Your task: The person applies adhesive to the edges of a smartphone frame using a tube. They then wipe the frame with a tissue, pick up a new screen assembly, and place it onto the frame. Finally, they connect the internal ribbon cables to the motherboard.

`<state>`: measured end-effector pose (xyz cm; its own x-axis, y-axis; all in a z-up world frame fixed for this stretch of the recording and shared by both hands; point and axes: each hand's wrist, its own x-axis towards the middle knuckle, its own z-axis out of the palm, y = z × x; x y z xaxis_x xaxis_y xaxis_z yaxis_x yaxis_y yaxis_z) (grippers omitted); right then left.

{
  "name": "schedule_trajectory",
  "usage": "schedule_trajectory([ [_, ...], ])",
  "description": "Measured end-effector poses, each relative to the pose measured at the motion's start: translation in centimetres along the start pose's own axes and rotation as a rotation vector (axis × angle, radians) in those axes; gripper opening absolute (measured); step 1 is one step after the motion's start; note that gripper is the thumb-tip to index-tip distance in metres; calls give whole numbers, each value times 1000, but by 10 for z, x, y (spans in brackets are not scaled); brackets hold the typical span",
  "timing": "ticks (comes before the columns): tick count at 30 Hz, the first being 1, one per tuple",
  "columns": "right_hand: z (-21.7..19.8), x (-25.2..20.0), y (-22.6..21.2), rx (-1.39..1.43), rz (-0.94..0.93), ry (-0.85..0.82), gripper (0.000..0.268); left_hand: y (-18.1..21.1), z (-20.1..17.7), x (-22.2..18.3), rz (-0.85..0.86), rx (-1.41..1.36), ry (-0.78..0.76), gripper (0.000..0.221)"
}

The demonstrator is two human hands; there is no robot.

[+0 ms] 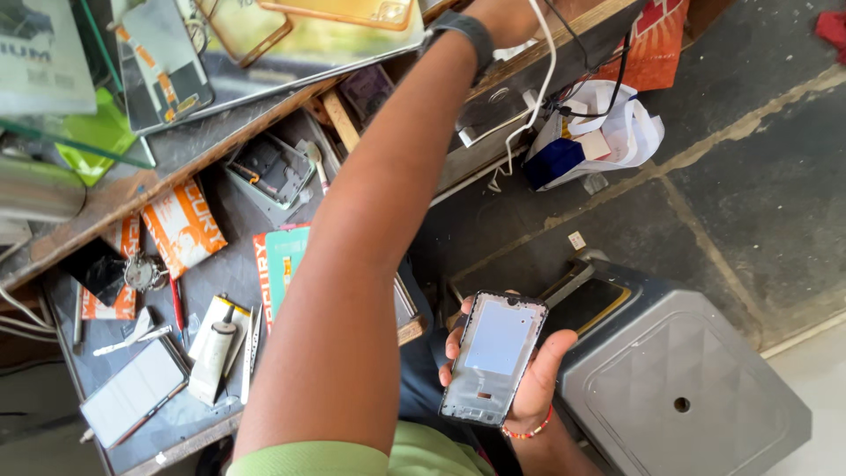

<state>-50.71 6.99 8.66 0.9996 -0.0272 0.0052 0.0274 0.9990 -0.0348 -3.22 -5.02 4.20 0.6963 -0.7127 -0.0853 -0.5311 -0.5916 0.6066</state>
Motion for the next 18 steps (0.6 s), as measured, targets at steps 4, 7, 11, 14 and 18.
schedule_trajectory([
  [4,10,1,8,-69,6,6,99,36,-23,-47,148,419,103,22],
  [7,14,-3,12,-80,48,29,106,69,-45,-113,114,437,169,18],
  [11,17,-4,19,-103,109,10,109,91,-92,-212,343,613,282,13],
  [14,20,-3,28,-127,108,24,106,94,-141,-308,432,572,377,13],
  [18,27,3,42,-163,77,1,93,86,-218,-460,363,-51,234,35],
])
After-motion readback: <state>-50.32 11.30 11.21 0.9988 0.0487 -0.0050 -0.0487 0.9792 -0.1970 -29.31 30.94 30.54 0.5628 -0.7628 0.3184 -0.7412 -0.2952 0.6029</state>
